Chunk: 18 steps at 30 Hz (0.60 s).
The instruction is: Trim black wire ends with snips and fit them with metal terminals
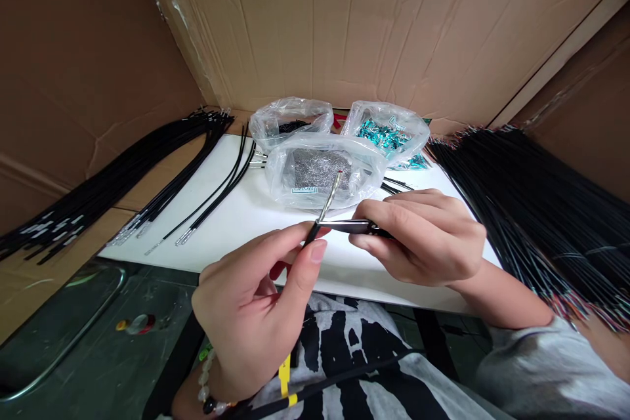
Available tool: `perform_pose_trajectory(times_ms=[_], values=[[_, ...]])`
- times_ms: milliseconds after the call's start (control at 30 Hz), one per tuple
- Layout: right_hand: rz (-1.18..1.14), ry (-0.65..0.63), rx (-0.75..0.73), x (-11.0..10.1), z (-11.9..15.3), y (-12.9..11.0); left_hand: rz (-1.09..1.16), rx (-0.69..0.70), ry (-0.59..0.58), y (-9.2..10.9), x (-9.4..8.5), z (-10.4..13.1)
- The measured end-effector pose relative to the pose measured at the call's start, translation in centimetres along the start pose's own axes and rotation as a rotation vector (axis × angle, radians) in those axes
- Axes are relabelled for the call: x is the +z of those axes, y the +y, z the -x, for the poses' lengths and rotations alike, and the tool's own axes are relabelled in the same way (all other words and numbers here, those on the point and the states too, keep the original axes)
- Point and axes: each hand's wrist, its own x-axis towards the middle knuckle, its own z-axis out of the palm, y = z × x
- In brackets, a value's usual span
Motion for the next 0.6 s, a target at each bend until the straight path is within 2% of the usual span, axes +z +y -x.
perform_pose_trajectory(times_ms=[300,600], values=[[-0.045,-0.001,0.046,0.12,-0.18,0.17,0.002,-0.031,0.022,-0.08,0.15,0.16],[-0.079,-0.009,0.027,0.37,0.07,0.37,0.004,-0.013,0.014,-0.18,0.13,0.15]])
